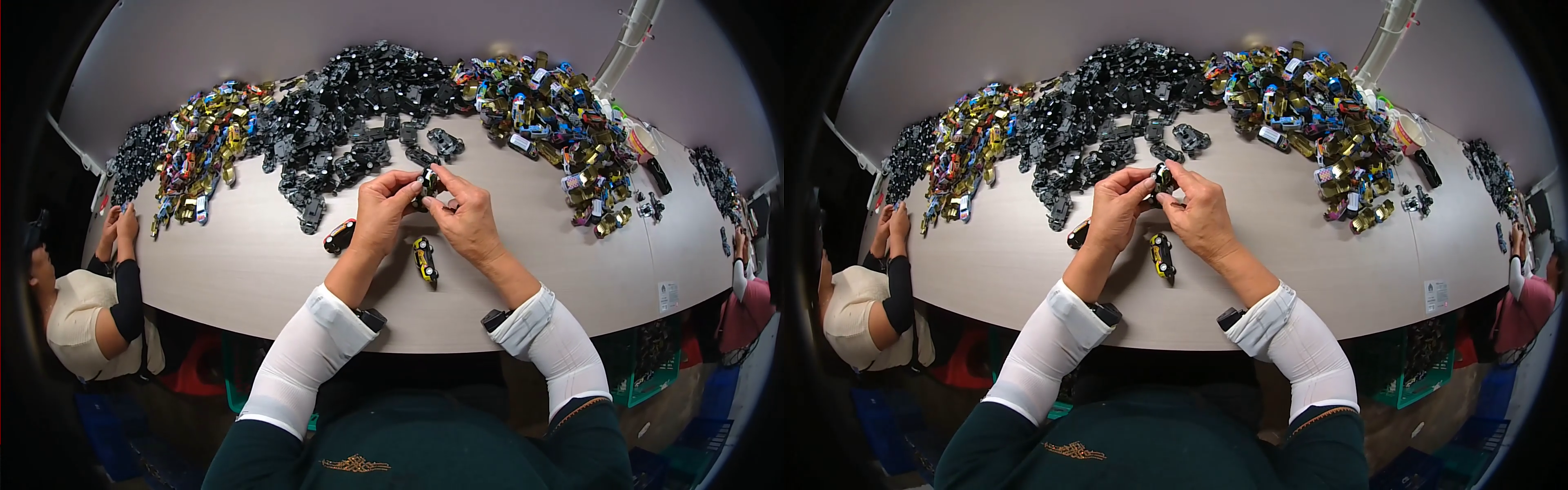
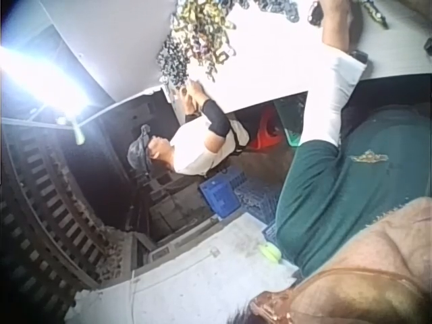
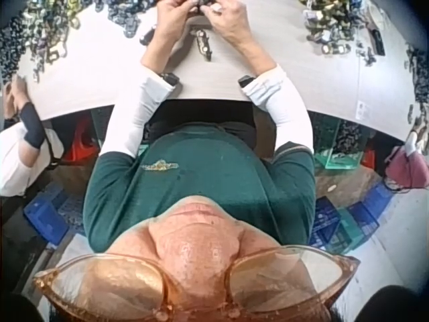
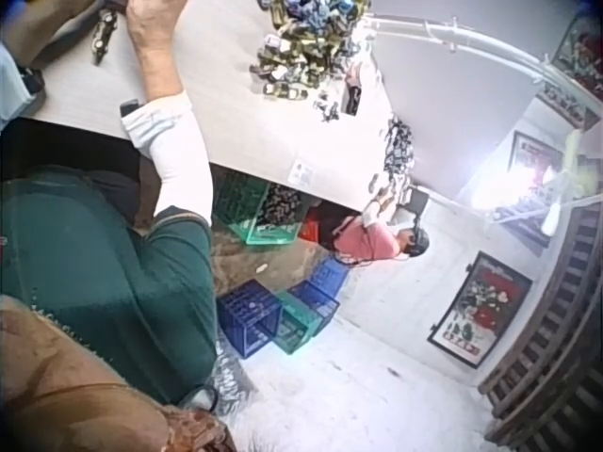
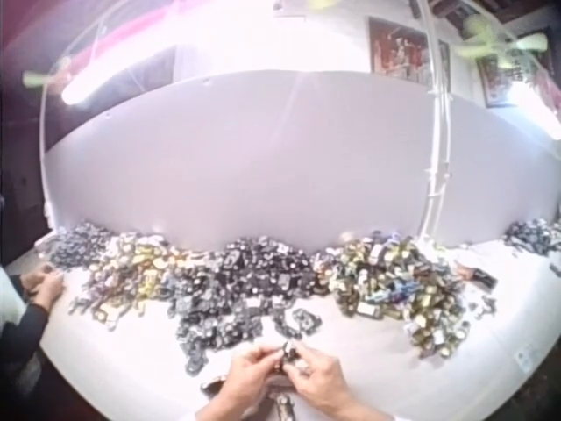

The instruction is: Assembling small toy car components at a production table.

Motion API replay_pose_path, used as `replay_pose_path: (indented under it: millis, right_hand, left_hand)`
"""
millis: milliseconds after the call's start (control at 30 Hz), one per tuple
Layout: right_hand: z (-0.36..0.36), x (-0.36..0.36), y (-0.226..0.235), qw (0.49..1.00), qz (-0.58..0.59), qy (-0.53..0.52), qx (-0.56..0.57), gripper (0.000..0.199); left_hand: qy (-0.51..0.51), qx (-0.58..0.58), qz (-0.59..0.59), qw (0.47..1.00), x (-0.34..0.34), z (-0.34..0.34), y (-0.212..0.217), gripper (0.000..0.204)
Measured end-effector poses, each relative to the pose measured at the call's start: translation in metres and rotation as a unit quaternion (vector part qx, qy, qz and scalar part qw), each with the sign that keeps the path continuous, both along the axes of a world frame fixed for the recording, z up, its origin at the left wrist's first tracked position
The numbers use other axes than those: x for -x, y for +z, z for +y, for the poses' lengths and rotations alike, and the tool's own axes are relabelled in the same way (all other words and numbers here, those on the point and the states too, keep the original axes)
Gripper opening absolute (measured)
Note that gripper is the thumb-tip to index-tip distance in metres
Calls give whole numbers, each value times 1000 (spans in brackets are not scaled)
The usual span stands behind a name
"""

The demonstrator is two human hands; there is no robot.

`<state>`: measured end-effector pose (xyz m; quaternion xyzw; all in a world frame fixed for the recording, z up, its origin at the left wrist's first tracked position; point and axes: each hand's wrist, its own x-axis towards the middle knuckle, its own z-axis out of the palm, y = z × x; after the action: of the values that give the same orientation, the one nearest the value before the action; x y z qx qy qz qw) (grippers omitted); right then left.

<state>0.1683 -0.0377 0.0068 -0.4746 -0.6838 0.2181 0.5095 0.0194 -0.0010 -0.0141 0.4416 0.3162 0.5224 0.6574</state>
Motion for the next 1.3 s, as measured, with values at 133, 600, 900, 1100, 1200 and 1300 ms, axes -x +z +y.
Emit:
replay_pose_path:
  millis: [133,600,900,1100,1200,1300]
  right_hand:
    - [1,-2,-2,1000,-30,0,8,45]
    - [15,-13,-14,963,207,85,148,41]
    - [13,-30,-1,806,369,148,438,16]
    - [13,-26,3,881,256,76,390,15]
    - [9,-27,8,817,365,139,423,13]
    - [8,-26,2,788,421,169,416,9]
  left_hand:
    - [-3,-17,15,1000,1,-1,3,14]
    - [-73,-6,120,990,4,0,10,24]
    - [-61,40,125,989,9,0,16,19]
    - [-89,55,113,988,8,0,12,16]
    - [-96,58,96,989,5,-4,14,15]
    - [-104,56,82,990,4,-5,12,15]
